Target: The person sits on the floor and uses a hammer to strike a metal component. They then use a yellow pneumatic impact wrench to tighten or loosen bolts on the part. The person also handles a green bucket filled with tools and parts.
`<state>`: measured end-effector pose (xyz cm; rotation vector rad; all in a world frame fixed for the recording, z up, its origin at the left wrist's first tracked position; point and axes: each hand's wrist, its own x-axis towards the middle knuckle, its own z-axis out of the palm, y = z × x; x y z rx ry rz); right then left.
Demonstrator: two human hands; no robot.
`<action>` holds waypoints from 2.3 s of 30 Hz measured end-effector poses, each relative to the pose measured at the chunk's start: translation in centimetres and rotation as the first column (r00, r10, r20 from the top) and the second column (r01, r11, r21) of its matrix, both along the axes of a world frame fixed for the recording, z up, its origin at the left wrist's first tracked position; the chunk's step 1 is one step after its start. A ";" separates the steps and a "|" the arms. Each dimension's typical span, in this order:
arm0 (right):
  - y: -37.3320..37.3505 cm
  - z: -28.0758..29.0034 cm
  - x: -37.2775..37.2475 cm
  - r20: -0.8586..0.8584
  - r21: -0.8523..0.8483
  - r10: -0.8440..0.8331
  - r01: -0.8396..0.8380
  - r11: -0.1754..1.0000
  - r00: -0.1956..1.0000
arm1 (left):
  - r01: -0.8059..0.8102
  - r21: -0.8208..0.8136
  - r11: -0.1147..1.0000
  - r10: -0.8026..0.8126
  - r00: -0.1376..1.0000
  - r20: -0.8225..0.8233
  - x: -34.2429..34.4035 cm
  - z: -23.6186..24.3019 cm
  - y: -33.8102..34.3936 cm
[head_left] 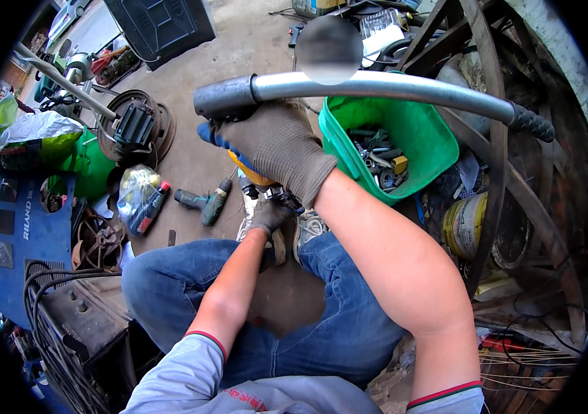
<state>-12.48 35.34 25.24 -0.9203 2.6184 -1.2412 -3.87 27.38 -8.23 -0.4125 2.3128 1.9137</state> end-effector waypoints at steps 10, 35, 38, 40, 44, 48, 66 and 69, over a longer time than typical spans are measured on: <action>0.4 -0.2 1.3 0.500 -0.398 0.242 -0.027 0.917 0.831 | 0.293 -0.533 0.794 -0.141 0.941 0.307 -0.3 -3.0 -1.0; 2.2 -0.4 0.5 0.325 -0.254 0.144 -0.060 0.965 0.935 | -0.003 -0.493 0.870 -0.069 0.989 -0.129 -1.8 -18.4 0.5; 2.0 -0.8 0.4 0.344 -0.274 0.166 -0.070 0.959 0.924 | -0.010 -0.659 0.752 -0.222 0.938 -0.267 -1.7 -15.9 0.2; 1.9 0.7 1.0 0.363 -0.262 0.171 -0.076 0.962 0.916 | 0.148 -0.663 0.734 -0.240 0.970 -0.049 -1.4 -13.0 0.0; 2.6 7.3 3.6 -0.046 0.350 -0.008 0.023 0.937 0.999 | 0.197 -0.497 0.845 -0.152 0.980 0.130 -0.6 -7.0 0.1; 3.3 12.8 3.7 -0.472 0.581 0.320 0.017 0.814 0.821 | 0.042 -0.405 0.913 -0.031 0.999 0.033 0.2 -4.6 0.6; -0.1 11.7 -0.4 -0.130 0.736 0.437 -0.209 0.644 0.890 | 0.051 -0.022 0.998 -0.050 0.996 0.071 2.0 1.9 -0.3; 0.2 11.7 -0.5 -0.138 0.744 0.434 -0.196 0.639 0.890 | -0.060 0.065 0.996 0.063 0.997 -0.037 1.9 1.6 0.1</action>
